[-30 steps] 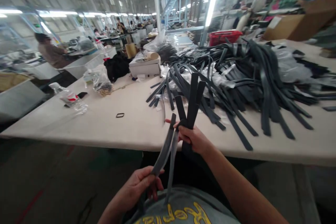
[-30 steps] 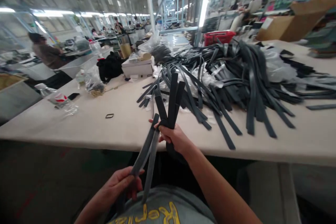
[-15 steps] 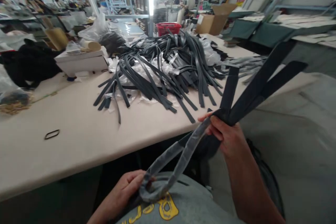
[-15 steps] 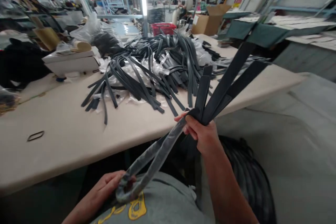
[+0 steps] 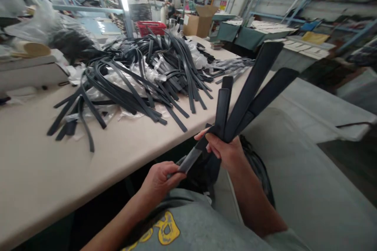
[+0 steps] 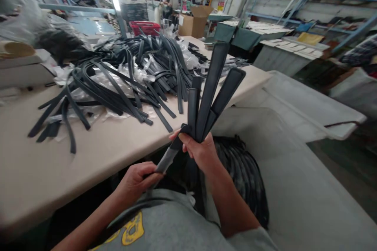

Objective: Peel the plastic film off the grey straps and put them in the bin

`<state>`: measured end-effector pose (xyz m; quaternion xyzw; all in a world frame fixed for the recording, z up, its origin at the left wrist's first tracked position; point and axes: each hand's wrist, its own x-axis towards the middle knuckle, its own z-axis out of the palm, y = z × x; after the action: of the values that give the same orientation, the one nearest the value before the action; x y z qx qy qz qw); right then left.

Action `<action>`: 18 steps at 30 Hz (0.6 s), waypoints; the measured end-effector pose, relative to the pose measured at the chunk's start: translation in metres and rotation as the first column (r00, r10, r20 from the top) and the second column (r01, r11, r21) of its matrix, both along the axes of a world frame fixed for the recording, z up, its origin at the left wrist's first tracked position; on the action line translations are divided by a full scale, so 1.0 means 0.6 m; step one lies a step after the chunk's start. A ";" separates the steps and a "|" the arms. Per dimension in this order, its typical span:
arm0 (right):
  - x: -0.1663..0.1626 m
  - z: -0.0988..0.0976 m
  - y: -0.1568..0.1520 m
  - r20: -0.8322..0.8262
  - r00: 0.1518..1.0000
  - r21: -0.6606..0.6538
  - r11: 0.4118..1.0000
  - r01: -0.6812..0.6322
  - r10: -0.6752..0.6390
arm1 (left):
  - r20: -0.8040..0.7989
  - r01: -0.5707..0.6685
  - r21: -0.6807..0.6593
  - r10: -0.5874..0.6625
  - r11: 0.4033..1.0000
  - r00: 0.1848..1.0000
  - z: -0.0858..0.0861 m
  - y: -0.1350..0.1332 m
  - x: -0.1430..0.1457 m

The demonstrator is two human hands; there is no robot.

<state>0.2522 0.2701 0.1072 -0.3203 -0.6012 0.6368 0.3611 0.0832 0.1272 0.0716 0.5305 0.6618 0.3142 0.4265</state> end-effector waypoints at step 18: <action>0.315 -0.200 0.119 0.322 0.423 -0.069 0.425 0.903 -0.847 | 0.145 -0.294 -0.292 0.346 0.910 0.927 -0.115 -0.103 -0.101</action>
<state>0.4411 0.3415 -0.0128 -0.7008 -0.3036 0.3747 0.5256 0.0228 0.0654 0.0027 0.3194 0.7315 0.3388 0.4981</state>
